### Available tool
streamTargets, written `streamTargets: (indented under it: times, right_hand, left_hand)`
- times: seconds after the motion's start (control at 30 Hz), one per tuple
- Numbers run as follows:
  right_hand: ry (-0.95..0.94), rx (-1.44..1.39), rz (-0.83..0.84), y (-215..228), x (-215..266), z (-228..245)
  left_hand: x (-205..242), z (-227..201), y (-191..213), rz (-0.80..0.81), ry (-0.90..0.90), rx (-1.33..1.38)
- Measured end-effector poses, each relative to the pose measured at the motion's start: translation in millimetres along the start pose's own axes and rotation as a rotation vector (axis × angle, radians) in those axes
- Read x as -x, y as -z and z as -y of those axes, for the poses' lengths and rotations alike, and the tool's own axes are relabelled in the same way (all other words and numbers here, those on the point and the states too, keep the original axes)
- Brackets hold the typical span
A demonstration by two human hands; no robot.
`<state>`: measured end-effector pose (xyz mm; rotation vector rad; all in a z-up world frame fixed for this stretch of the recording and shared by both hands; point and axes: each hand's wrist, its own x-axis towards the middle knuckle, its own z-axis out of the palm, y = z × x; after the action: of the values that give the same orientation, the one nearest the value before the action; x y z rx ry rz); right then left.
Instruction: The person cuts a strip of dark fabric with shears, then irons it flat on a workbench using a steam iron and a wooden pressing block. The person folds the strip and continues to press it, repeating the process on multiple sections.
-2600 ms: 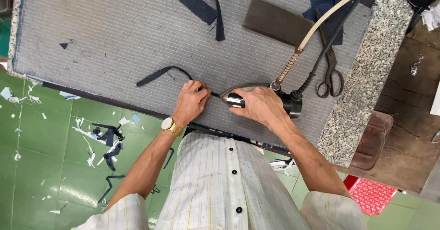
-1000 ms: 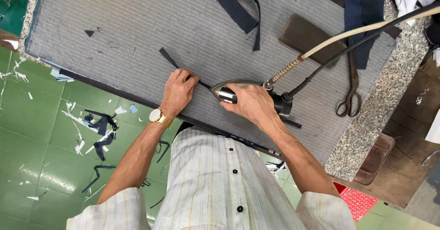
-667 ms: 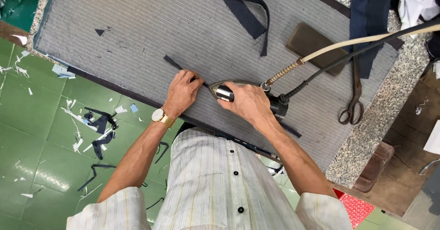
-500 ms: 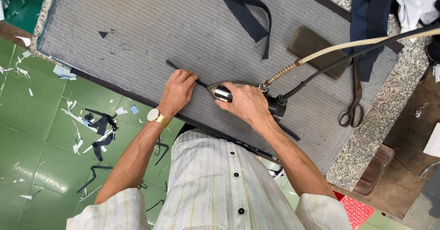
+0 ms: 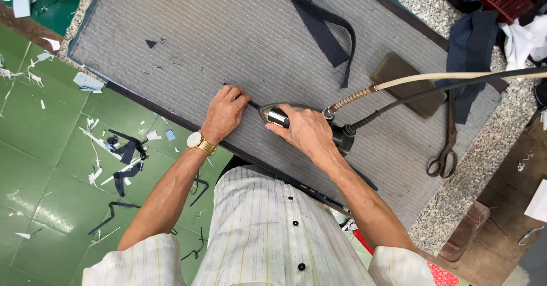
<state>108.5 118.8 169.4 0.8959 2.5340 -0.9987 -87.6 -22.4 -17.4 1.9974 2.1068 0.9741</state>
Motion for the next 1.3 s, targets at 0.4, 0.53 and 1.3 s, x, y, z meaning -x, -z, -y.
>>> streamTargets:
  times: [0.4, 0.53, 1.3]
  right_hand:
    - [-0.004, 0.017, -0.019, -4, -18, 15]
    - [-0.006, 0.020, -0.017, -5, -23, 20]
    - [0.023, 0.009, -0.016, -11, -52, 32]
  left_hand:
    - [-5, 30, 26, -0.032, -0.004, -0.181]
    - [-20, 23, 28, -0.061, -0.044, -0.182]
    - [-6, 55, 34, 0.024, 0.004, -0.060]
